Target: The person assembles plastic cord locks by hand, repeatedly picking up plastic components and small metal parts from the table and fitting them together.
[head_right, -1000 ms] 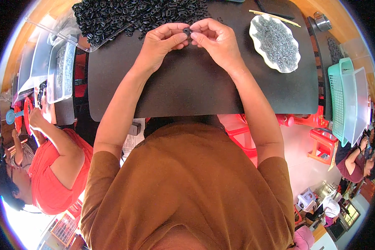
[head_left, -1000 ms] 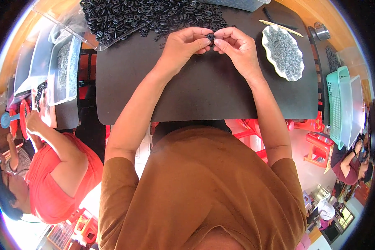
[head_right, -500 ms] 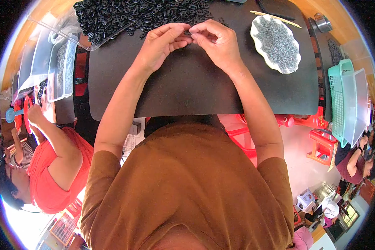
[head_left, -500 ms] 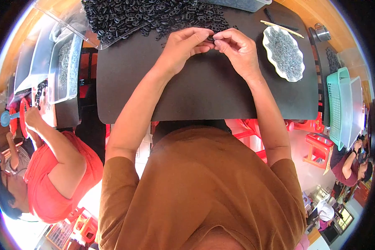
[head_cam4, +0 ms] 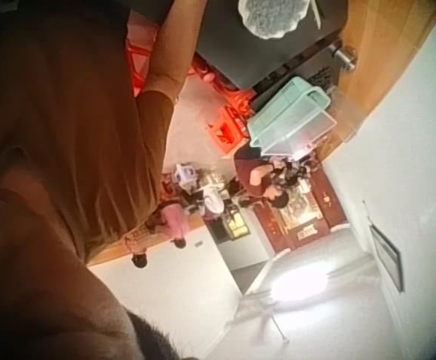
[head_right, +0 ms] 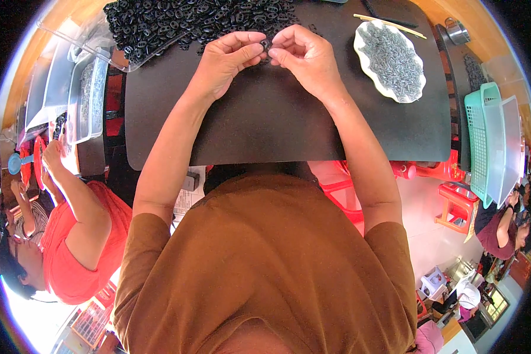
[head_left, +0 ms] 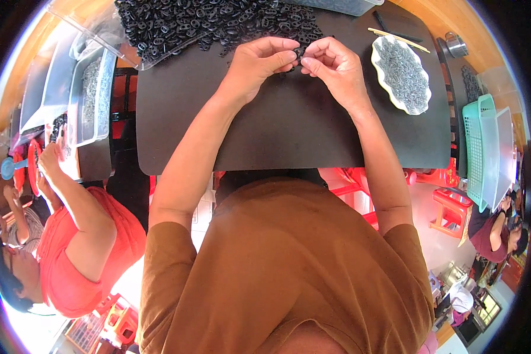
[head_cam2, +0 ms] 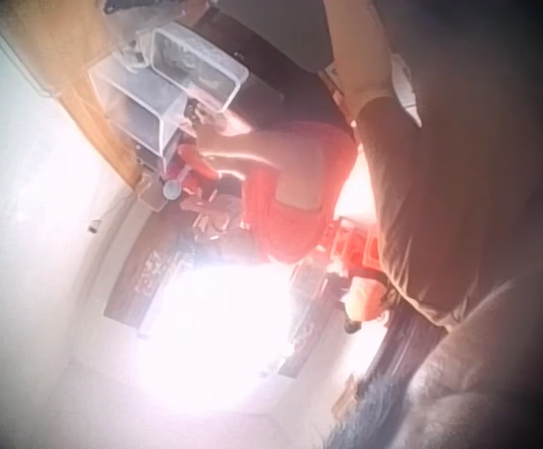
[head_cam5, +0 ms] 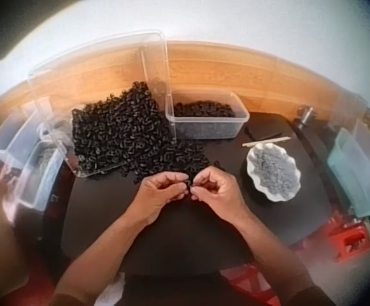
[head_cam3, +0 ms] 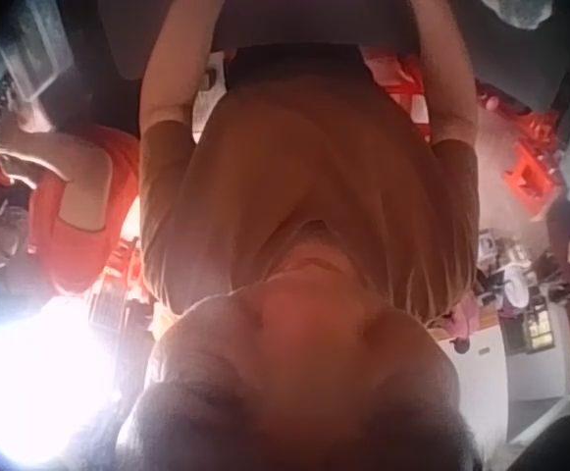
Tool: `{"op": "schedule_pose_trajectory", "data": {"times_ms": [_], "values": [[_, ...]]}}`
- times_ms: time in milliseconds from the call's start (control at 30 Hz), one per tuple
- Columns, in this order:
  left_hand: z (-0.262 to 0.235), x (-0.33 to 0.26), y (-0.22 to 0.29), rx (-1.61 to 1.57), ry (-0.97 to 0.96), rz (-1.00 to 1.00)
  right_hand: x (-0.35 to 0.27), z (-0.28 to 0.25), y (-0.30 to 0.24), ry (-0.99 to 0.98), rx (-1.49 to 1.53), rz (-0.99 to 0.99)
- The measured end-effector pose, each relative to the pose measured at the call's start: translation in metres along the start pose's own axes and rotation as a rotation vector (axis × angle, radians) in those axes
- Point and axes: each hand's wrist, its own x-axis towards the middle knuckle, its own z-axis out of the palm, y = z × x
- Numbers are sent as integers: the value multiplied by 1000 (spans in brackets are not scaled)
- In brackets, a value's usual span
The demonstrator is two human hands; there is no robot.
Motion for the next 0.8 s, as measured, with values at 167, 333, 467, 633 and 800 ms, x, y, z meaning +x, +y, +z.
{"op": "schedule_pose_trajectory", "data": {"times_ms": [167, 333, 467, 633, 800], "values": [[3, -2, 2, 65, -45, 61, -2, 0, -1, -9, 5, -1], [5, -6, 4, 229, 11, 96, -4, 4, 4, 2, 63, 51], [5, -11, 8, 384, -3, 111, -11, 6, 5, 2, 37, 56], [10, -21, 3, 523, -24, 127, -26, 8, 12, 56, -239, -75], [19, -29, -5, 703, -23, 265, -40, 12, 9, 75, -354, 4]]}}
